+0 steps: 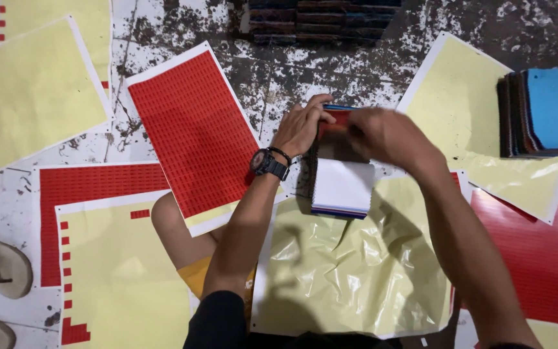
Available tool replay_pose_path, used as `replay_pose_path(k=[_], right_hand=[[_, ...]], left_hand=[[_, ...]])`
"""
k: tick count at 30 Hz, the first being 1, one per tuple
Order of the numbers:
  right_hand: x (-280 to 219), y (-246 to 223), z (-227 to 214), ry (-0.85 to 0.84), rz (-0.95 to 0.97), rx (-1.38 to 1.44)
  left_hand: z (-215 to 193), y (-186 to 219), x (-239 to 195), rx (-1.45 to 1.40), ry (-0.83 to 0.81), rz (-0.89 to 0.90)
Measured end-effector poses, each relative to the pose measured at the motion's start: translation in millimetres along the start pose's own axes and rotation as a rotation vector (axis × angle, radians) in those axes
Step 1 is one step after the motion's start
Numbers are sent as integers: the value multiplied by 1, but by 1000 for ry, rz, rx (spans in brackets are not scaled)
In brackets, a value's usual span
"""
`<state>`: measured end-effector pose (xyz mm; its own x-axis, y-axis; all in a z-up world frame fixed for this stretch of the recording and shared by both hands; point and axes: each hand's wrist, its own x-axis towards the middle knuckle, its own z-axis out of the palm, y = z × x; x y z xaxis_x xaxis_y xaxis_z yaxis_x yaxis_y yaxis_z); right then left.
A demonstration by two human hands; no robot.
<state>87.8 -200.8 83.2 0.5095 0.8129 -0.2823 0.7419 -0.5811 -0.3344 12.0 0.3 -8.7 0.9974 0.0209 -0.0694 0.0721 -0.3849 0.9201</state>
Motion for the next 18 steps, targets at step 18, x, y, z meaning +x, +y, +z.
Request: replay_pose_path(k=[18], right_hand=[[-160,-42,108,836,81,281]], left_hand=[[6,45,-30,723,262,383]])
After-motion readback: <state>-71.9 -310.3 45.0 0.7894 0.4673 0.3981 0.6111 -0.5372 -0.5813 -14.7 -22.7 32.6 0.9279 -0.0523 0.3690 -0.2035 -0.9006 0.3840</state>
